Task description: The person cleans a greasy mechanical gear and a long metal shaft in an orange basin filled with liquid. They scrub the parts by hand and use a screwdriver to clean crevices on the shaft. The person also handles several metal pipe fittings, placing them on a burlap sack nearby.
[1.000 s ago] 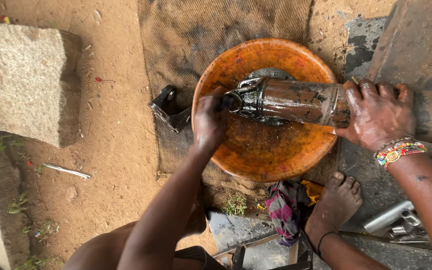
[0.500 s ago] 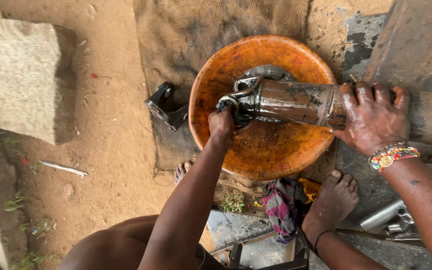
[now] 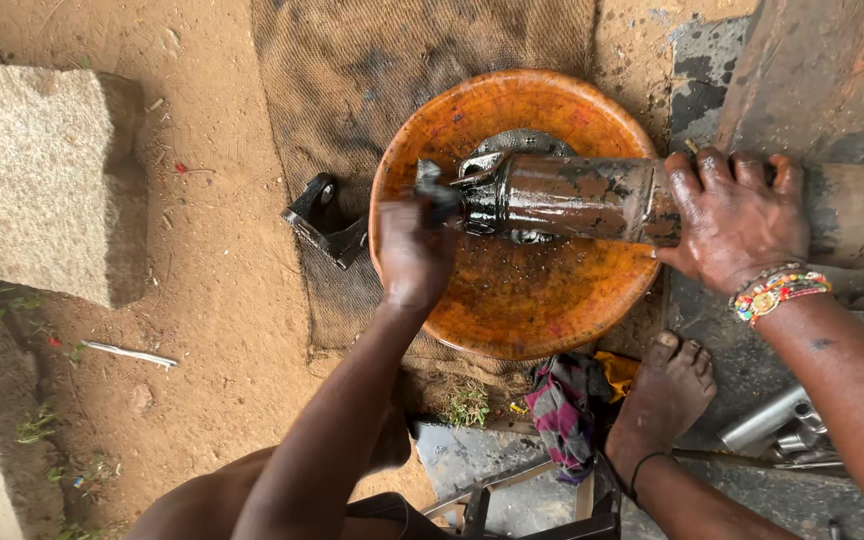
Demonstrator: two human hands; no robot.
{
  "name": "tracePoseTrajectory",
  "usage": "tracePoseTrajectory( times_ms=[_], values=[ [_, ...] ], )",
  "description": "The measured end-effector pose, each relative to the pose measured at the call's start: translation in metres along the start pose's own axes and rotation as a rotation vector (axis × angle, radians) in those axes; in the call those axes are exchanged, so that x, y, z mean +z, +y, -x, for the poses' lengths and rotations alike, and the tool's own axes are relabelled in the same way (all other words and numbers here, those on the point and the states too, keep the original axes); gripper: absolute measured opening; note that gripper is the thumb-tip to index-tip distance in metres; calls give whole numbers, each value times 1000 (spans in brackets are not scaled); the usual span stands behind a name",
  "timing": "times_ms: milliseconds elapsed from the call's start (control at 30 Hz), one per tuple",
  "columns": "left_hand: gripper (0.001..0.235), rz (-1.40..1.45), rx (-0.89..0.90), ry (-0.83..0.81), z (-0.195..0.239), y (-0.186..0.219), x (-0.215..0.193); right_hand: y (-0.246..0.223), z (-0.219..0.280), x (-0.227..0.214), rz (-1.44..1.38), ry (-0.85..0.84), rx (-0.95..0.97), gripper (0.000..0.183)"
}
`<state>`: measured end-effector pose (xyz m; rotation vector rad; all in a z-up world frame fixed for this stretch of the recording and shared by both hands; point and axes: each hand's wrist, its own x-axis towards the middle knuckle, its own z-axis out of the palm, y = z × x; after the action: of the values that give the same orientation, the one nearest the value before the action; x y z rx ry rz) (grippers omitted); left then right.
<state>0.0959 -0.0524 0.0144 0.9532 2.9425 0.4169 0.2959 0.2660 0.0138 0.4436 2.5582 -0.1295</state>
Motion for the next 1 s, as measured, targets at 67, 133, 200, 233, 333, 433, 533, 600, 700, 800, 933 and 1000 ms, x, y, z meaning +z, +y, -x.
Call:
tracePoseTrajectory(
  times_ms=[67,133,200,233,333,433,533,600,700,800,933,1000],
  values=[
    [83,-476,375,-210,-6,10,-9,-3,4,-5,-24,-1,16,114],
    [85,-386,106,-681,-15,17,-29,-1,7,-6,-3,25,8,113],
    [86,-273,-68,-909,-19,21,-40,-4,10,2,12,28,-1,113],
    [85,-208,-94,-889,-23,22,-37,-3,8,4,25,35,-4,114],
    [79,152,-161,-740,-32,19,-19,-1,-3,8,43,40,12,116],
    [62,653,-670,-563,-33,29,4,-1,-6,12,50,-32,39,119],
    [49,1257,-1175,-239,-42,54,0,-5,-8,6,29,-53,66,119],
    [42,1622,-1383,16,-45,67,-11,-6,-2,8,35,-55,74,117],
    [35,1812,-1537,243,-51,70,-18,-4,1,14,70,-34,60,116],
    [30,1472,-1518,76,-49,68,-10,0,-7,16,26,8,51,117],
    [33,815,-998,-400,-44,38,-4,0,-4,19,12,70,48,117],
    [20,365,-574,-689,-42,14,-9,-3,1,19,46,91,31,116]
  ],
)
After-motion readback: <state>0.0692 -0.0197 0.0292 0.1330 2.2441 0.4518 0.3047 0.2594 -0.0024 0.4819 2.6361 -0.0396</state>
